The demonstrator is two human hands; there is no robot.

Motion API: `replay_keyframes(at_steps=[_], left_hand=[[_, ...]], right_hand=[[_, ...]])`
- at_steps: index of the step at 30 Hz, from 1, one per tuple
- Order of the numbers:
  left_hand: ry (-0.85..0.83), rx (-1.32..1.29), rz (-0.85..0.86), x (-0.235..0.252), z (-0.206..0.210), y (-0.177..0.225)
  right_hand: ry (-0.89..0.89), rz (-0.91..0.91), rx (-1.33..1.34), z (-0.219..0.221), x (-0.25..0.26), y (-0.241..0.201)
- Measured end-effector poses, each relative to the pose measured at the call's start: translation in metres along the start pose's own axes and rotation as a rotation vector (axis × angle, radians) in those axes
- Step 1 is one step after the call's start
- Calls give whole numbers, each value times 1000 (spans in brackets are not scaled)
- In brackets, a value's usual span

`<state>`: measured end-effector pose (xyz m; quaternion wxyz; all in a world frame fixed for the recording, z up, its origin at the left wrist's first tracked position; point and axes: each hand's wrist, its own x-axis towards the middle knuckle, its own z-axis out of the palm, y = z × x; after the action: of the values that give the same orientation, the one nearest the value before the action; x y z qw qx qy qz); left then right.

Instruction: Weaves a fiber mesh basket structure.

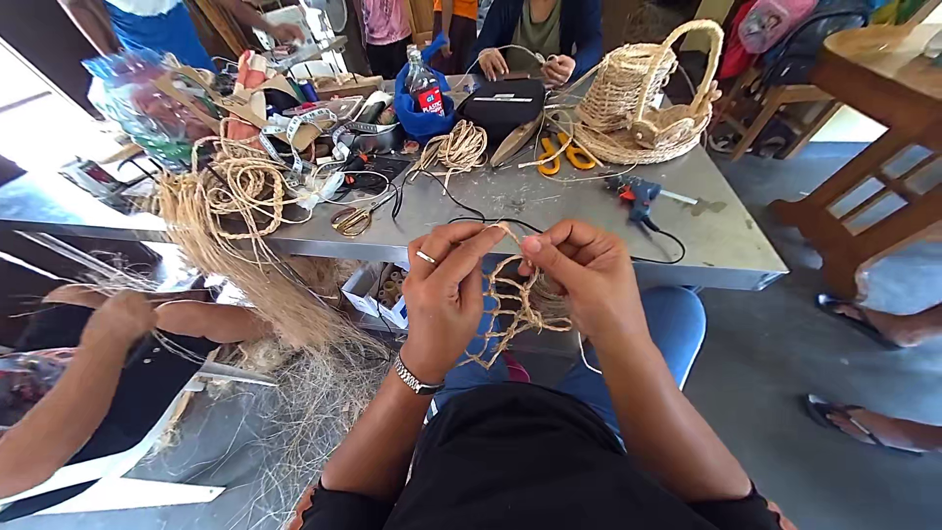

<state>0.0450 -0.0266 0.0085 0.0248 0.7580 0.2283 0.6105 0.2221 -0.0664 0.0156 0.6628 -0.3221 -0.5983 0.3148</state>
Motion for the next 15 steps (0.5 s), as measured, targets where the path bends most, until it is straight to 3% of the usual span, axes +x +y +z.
replay_keyframes(at_steps=[9,15], left_hand=[[-209,-206,-79,7,-17,8],[-255,-238,-127,9,-21,7]], right_hand=[[44,29,-10,5,0,1],[-74,50,17,-9,-3,-1]])
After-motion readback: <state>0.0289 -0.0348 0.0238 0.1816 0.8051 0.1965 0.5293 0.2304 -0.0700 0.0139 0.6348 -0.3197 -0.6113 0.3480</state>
